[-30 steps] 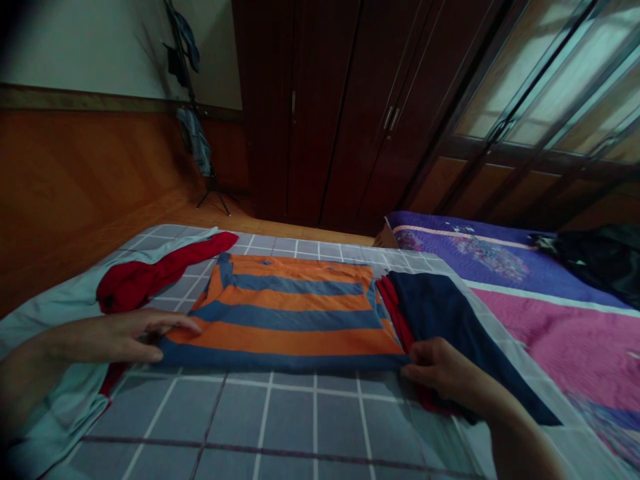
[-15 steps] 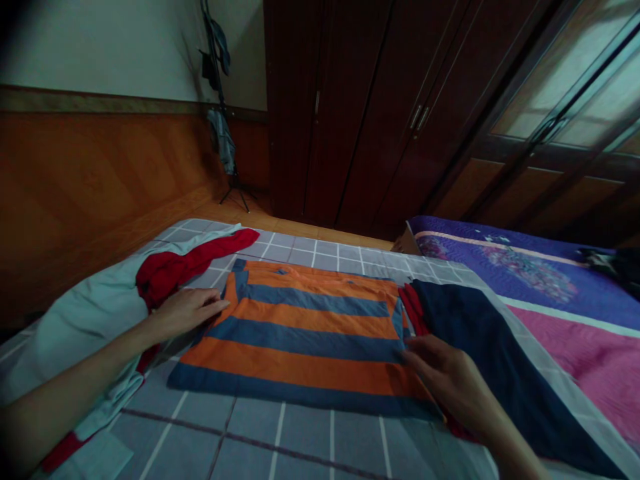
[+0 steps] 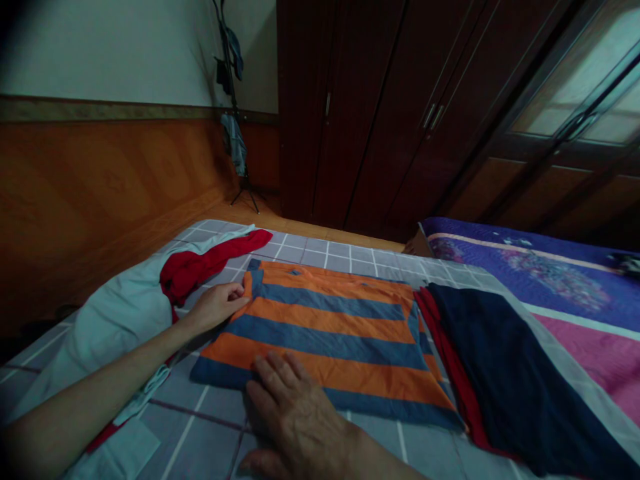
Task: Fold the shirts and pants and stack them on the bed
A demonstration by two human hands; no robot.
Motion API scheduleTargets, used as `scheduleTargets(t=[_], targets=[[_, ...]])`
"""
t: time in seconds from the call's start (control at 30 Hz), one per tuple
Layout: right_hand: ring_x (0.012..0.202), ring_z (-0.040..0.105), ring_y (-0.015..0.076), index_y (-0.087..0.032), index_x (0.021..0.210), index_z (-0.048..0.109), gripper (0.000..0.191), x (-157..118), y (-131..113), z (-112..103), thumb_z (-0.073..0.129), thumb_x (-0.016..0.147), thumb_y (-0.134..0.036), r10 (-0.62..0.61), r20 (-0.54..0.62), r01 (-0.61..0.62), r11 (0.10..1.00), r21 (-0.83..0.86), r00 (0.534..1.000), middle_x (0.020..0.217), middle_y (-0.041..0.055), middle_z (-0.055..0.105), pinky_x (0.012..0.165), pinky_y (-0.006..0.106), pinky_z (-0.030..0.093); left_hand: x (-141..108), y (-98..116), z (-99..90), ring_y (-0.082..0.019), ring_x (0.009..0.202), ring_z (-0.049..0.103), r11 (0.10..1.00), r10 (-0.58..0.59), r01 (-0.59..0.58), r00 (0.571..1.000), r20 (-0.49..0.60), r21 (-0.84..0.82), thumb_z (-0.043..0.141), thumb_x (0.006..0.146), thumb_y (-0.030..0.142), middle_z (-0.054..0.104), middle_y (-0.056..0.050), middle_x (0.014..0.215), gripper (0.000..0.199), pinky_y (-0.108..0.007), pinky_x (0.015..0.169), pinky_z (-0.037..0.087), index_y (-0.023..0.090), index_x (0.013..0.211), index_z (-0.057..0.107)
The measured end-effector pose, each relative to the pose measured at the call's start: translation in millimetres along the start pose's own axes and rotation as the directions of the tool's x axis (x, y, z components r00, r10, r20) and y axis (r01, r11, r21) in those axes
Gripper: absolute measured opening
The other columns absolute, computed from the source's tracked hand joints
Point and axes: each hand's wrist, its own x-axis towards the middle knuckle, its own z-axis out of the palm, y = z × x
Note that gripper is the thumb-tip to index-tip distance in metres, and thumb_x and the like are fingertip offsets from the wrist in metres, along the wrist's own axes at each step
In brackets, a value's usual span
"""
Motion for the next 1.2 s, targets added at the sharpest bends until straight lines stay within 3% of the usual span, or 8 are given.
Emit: scheduleTargets(t=[0.1, 0.27, 0.57, 0.67, 0.83, 0.97, 1.1, 1.2], targets=[[0.142, 0.006, 0.0298, -0.010, 0.147, 0.026, 0.079, 20.6, -3.7, 4.4, 0.045, 0.089, -0.060, -0.027, 0.016, 0.026, 0.999, 0.044, 1.000, 0.154, 0.0177, 0.014, 0.115, 0.049, 0.009, 3.4, -5.6, 6.9, -0.017, 0.069, 0.061, 0.978, 0.027, -0.028, 1.000, -0.010, -0.205, 0.055, 0.073, 0.031, 0.063, -0.001, 0.075, 0.017, -0.026, 0.062, 0.042, 0.019, 0.086, 0.055], [0.142, 0.006, 0.0287, -0.009, 0.147, 0.025, 0.076, 25.3, -3.8, 9.8, 0.046, 0.091, -0.055, -0.034, -0.023, 0.035, 0.999, 0.026, 0.999, 0.153, 0.0185, 0.016, 0.116, 0.047, 0.008, 18.4, -9.5, 10.6, -0.019, 0.073, 0.066, 0.907, 0.003, -0.005, 1.000, -0.007, -0.421, 0.061, 0.072, 0.032, 0.066, -0.002, 0.085, 0.060, -0.030, 0.066, 0.050, 0.017, 0.125, 0.037], [0.141, 0.004, 0.0320, -0.008, 0.147, 0.025, 0.079, 25.1, 3.5, 19.5, 0.044, 0.090, -0.059, -0.062, -0.027, 0.062, 0.998, -0.003, 0.998, 0.152, 0.0209, 0.014, 0.115, 0.049, 0.008, 56.6, -9.5, 16.6, -0.022, 0.098, 0.065, 0.854, 0.112, -0.066, 0.992, 0.059, -0.516, 0.052, 0.065, 0.012, 0.067, -0.008, 0.105, 0.057, -0.034, 0.084, 0.052, 0.016, 0.122, 0.043], [0.141, 0.006, 0.0320, -0.007, 0.146, 0.026, 0.080, 26.2, 8.3, 25.7, 0.045, 0.089, -0.060, -0.091, -0.039, 0.089, 0.995, -0.039, 0.995, 0.151, 0.0215, 0.015, 0.115, 0.049, 0.010, 50.6, -11.5, 13.3, -0.024, 0.105, 0.062, 0.908, 0.163, -0.140, 0.986, 0.025, -0.395, 0.049, 0.071, 0.015, 0.063, -0.011, 0.116, 0.061, -0.038, 0.092, 0.049, 0.015, 0.131, 0.040], [0.141, 0.010, 0.0326, -0.007, 0.146, 0.027, 0.080, 27.4, 12.0, 31.3, 0.043, 0.089, -0.061, -0.112, -0.080, 0.103, 0.989, -0.108, 0.991, 0.151, 0.0210, 0.020, 0.115, 0.049, 0.014, 29.0, 6.4, 7.5, -0.027, 0.128, 0.043, 0.946, 0.311, -0.274, 0.919, -0.242, 0.175, 0.047, 0.084, 0.023, 0.046, -0.013, 0.138, 0.051, -0.045, 0.110, 0.031, 0.016, 0.134, 0.042], [0.140, 0.019, 0.0334, -0.008, 0.145, 0.029, 0.078, 30.4, 15.6, 38.7, 0.043, 0.089, -0.061, -0.134, -0.102, 0.113, 0.976, -0.188, 0.986, 0.149, 0.0211, 0.025, 0.113, 0.050, 0.020, 11.2, 22.2, 15.1, -0.024, 0.131, 0.039, 0.859, 0.463, -0.442, 0.886, -0.022, 0.260, 0.042, 0.092, 0.032, 0.045, -0.010, 0.140, 0.044, -0.041, 0.112, 0.029, 0.019, 0.134, 0.045], [0.138, 0.024, 0.0329, -0.009, 0.145, 0.029, 0.065, 33.3, 18.5, 43.4, 0.039, 0.095, -0.050, -0.132, -0.085, 0.110, 0.968, -0.224, 0.988, 0.149, 0.0198, 0.027, 0.112, 0.049, 0.025, 8.6, 12.0, 22.8, -0.026, 0.141, 0.024, 0.821, 0.423, -0.494, 0.863, 0.275, 0.286, 0.040, 0.093, 0.042, 0.027, -0.011, 0.153, 0.058, -0.046, 0.115, 0.016, 0.019, 0.145, 0.031], [0.138, 0.024, 0.0315, -0.010, 0.145, 0.028, 0.053, 33.3, 19.5, 44.0, 0.033, 0.099, -0.035, -0.129, -0.066, 0.109, 0.963, -0.245, 0.989, 0.150, 0.0179, 0.025, 0.112, 0.048, 0.025, 17.4, 0.1, 21.4, -0.025, 0.144, 0.011, 0.812, 0.369, -0.486, 0.857, 0.360, 0.324, 0.034, 0.094, 0.052, 0.014, -0.009, 0.156, 0.065, -0.047, 0.116, 0.005, 0.021, 0.149, 0.019]])
